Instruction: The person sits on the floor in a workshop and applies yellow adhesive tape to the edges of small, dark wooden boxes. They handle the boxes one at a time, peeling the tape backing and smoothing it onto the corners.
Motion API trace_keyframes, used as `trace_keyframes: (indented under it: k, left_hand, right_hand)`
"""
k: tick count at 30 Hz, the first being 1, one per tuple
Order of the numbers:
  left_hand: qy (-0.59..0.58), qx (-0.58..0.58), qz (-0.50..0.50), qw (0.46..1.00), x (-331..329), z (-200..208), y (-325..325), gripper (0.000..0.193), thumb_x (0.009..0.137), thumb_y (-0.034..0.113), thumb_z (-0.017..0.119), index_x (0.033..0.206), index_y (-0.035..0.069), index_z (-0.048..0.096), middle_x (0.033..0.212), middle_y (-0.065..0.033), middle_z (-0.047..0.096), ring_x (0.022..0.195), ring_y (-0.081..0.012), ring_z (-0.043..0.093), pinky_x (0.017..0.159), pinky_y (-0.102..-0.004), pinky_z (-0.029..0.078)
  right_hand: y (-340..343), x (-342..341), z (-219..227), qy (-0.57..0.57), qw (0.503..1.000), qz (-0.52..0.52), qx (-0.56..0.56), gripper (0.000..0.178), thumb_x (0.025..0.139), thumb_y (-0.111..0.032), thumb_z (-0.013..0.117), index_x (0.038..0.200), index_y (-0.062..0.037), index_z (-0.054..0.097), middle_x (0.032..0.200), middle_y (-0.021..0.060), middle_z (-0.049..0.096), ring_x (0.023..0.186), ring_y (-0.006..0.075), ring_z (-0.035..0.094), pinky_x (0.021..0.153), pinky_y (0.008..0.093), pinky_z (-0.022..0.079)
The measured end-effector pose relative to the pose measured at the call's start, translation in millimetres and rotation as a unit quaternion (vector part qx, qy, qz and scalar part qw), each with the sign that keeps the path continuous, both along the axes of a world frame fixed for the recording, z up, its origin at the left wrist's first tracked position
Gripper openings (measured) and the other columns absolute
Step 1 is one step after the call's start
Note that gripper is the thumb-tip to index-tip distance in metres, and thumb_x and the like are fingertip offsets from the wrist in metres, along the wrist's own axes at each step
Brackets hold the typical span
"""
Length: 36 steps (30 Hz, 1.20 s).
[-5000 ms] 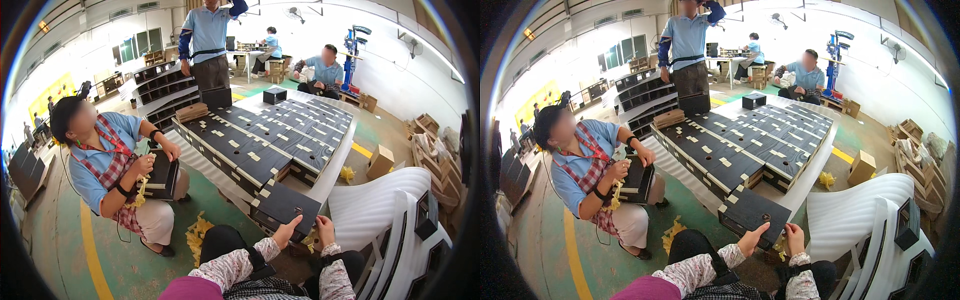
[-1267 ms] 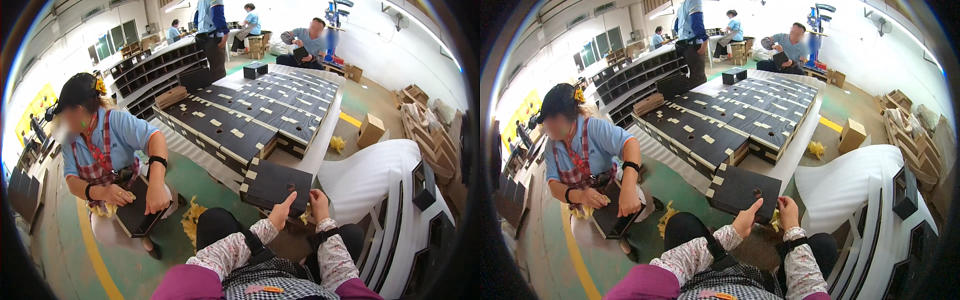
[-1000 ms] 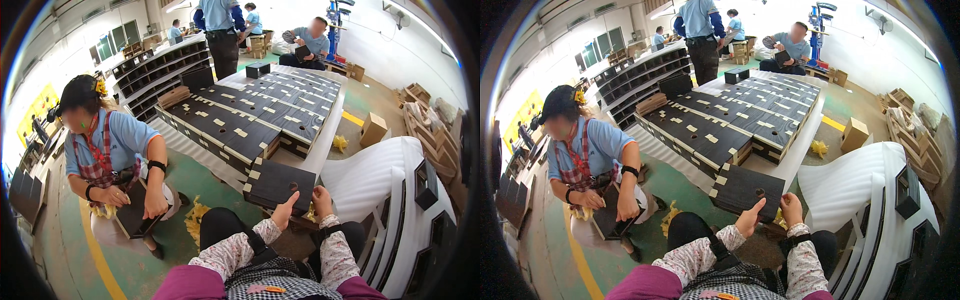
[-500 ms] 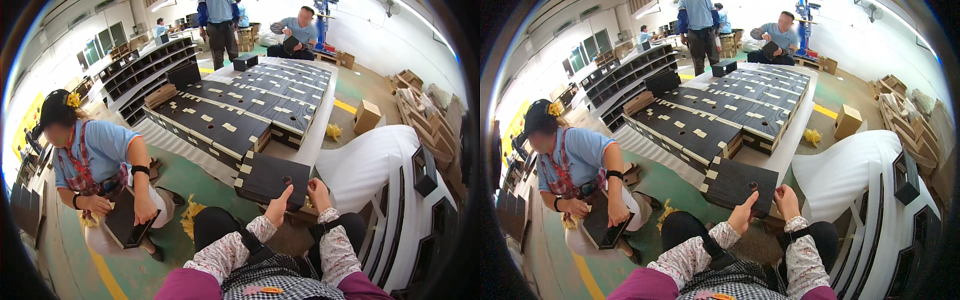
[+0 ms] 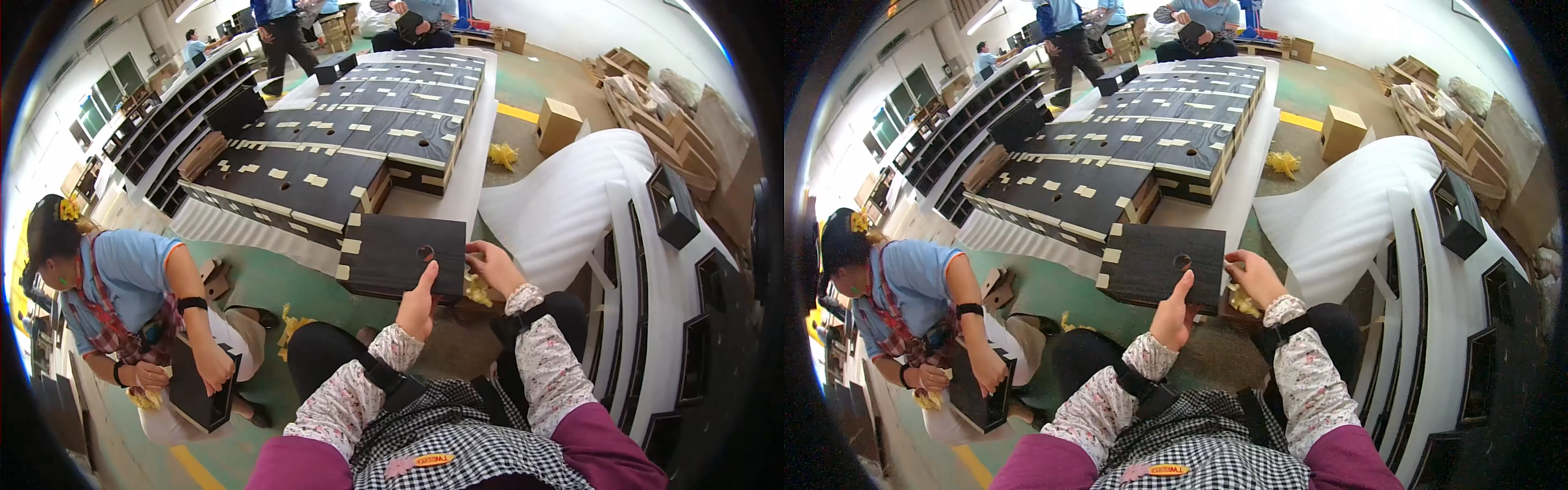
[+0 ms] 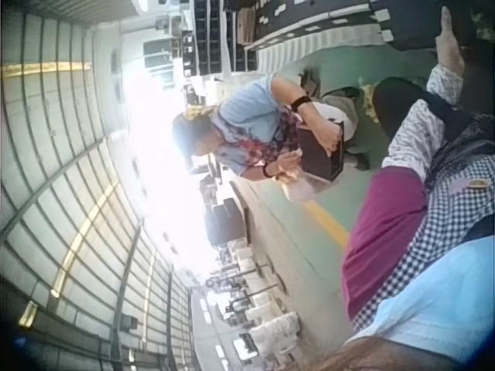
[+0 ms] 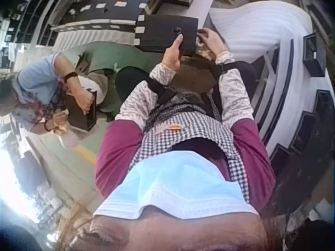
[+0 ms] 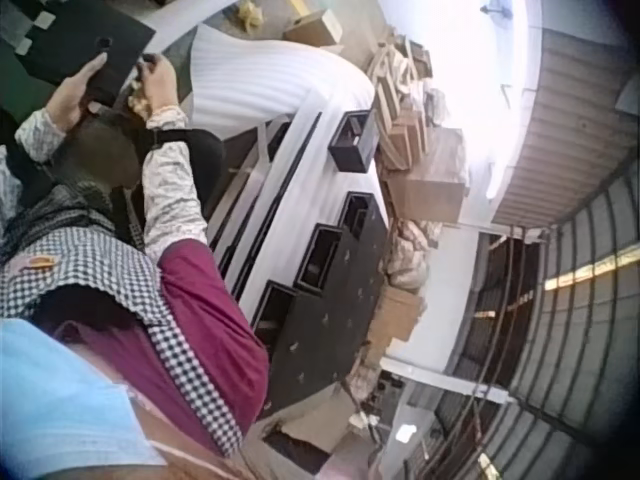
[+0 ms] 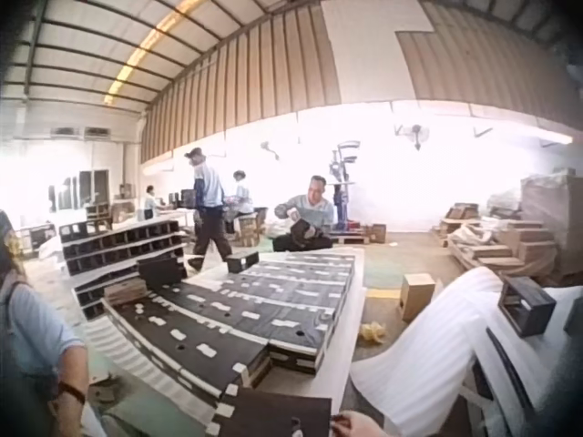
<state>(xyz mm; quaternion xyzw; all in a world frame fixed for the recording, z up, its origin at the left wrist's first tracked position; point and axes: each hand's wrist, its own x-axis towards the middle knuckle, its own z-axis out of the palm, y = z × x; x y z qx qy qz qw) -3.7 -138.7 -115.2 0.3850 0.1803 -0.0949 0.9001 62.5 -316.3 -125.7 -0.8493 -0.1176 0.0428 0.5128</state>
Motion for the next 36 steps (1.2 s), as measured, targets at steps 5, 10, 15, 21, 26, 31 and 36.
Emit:
trace_keyframes:
  k: [5,10,15,21,26,31,36]
  left_hand:
    - [-0.012,0.0,-0.005,1.0,1,-2,-3,0.027,0.09,0.024,0.06,0.113,0.008,0.059,0.108,-0.0031,0.062,0.094,-0.0154,0.06,0.083,-0.0317,0.049]
    - [-0.012,-0.017,-0.007,1.0,2,-3,-5,0.026,0.09,0.023,0.061,0.111,0.008,0.058,0.109,-0.0032,0.062,0.094,-0.0173,0.06,0.082,-0.0326,0.049]
    - [-0.014,-0.013,-0.016,1.0,0,-1,-4,0.029,0.088,0.023,0.063,0.113,0.01,0.058,0.108,0.0002,0.061,0.093,-0.0129,0.057,0.082,-0.0292,0.046]
    - [-0.013,0.036,-0.041,0.998,-16,18,4,0.028,0.09,0.022,0.061,0.113,0.008,0.058,0.107,-0.0021,0.063,0.092,-0.0168,0.06,0.082,-0.0297,0.049]
    - [-0.011,0.115,-0.122,0.986,-32,19,4,0.025,0.09,0.019,0.06,0.112,0.006,0.06,0.106,-0.0027,0.064,0.092,-0.0151,0.061,0.079,-0.0283,0.05]
    - [-0.053,0.218,-0.277,0.934,-14,46,17,0.036,0.085,0.018,0.065,0.115,0.0,0.057,0.106,-0.009,0.063,0.091,-0.0206,0.063,0.079,-0.0303,0.052]
    - [-0.117,0.351,-0.389,0.843,29,82,42,0.049,0.08,0.018,0.07,0.122,-0.001,0.053,0.112,-0.0081,0.062,0.1,-0.0163,0.057,0.088,-0.0286,0.045]
  right_hand:
    - [19,-13,9,-0.11,0.98,-0.114,-0.119,0.022,0.085,-0.022,0.056,0.092,-0.0024,0.062,0.091,0.017,0.062,0.087,0.0349,0.059,0.076,0.0413,0.046]
    - [12,2,-3,-0.133,0.975,-0.109,-0.142,0.021,0.082,-0.024,0.058,0.089,-0.004,0.06,0.09,0.0155,0.06,0.086,0.034,0.06,0.073,0.042,0.047]
    - [9,36,-18,-0.161,0.963,-0.175,-0.128,0.021,0.083,-0.026,0.058,0.086,-0.0048,0.057,0.089,0.0147,0.061,0.082,0.0344,0.06,0.071,0.0423,0.048]
    - [-38,61,-2,-0.038,0.959,-0.246,0.139,0.025,0.082,-0.021,0.061,0.096,-0.0027,0.053,0.082,0.014,0.062,0.072,0.0243,0.063,0.066,0.0349,0.049]
    - [-51,39,64,-0.035,0.971,-0.1,0.214,0.023,0.085,-0.016,0.056,0.102,-0.0022,0.051,0.08,0.0043,0.055,0.068,0.0124,0.057,0.063,0.0266,0.047]
    - [-75,30,61,0.013,0.969,-0.063,0.238,0.017,0.087,-0.012,0.054,0.102,-0.0031,0.051,0.08,0.0003,0.052,0.07,0.0067,0.052,0.063,0.0211,0.045]
    - [-77,30,59,-0.05,0.983,-0.075,0.16,0.017,0.085,-0.012,0.053,0.099,-0.002,0.051,0.079,0.0027,0.053,0.072,0.0102,0.053,0.066,0.0253,0.045]
